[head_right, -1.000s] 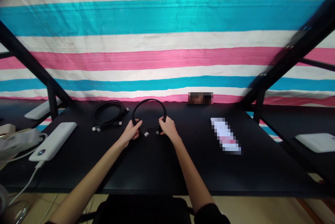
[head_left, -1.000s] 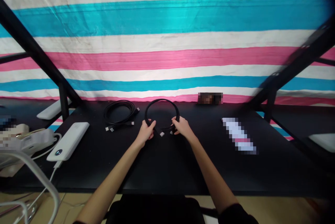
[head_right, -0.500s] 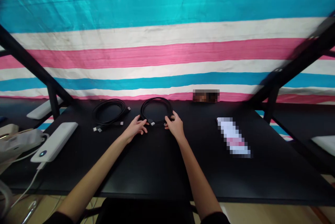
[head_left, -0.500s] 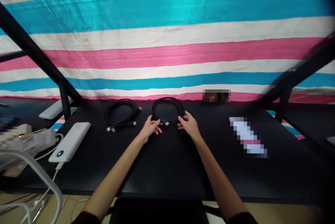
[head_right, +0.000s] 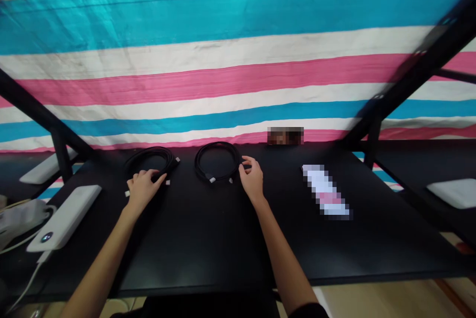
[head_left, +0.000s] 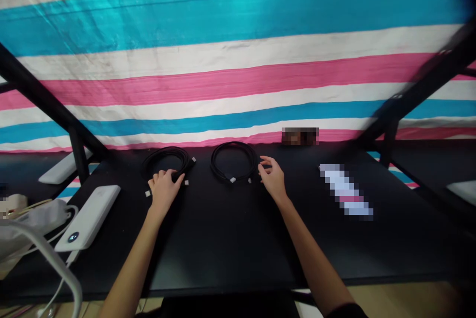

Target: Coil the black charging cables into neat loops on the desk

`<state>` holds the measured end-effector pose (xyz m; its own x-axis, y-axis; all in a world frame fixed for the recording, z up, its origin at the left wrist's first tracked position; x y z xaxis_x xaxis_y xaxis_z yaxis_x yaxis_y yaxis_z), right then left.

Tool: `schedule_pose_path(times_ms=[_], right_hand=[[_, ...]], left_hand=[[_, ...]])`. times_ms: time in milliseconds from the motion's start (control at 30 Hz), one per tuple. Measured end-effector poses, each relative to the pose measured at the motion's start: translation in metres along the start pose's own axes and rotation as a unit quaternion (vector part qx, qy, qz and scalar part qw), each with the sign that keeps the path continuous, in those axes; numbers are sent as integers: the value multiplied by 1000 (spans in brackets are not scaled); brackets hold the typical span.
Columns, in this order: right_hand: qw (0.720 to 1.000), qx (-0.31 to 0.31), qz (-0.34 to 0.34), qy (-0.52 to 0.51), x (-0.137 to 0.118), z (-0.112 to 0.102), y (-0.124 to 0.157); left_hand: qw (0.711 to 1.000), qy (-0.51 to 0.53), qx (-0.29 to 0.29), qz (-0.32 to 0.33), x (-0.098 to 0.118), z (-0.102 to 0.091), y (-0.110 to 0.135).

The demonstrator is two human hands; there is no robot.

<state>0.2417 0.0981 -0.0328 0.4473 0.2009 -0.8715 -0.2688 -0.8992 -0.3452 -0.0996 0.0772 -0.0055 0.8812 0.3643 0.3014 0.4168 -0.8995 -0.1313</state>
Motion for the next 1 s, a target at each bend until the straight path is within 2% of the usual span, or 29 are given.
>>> schedule_pose_path(times_ms=[200,333,633,767,900,1000], right_hand=[[999,7,-24,24,-5,-4,0],[999,8,-33,36,-7,-7,-1],[997,-9,-42,61,-10,-6,0],[997,-16,-45,64,-10,-5,1],[996,-21,-46,67,-7,-4,3],[996,-19,-42,77,-6,-4,5]], left_hand=[[999,18,-41,15,-3,7,-9],[998,40,-39,-1,-5,6,-13],[996,75,-50,-5,-17,-10,-18],[996,66,-54,11,-16,-17,-21],[996,35,-73,46,-10,-13,-19],[996,12,-70,48,-8,-12,-16]])
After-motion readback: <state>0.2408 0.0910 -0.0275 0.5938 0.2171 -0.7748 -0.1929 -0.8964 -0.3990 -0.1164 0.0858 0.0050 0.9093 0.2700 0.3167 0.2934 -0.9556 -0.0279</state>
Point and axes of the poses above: each hand's wrist, its own y-axis away from the middle knuckle, its own z-axis out of the palm, x = y × z, the point moved 4 cm from there along -y, towards the middle knuckle, and after that the axes turned 9 degrees about -z, right-handed, at the moved point
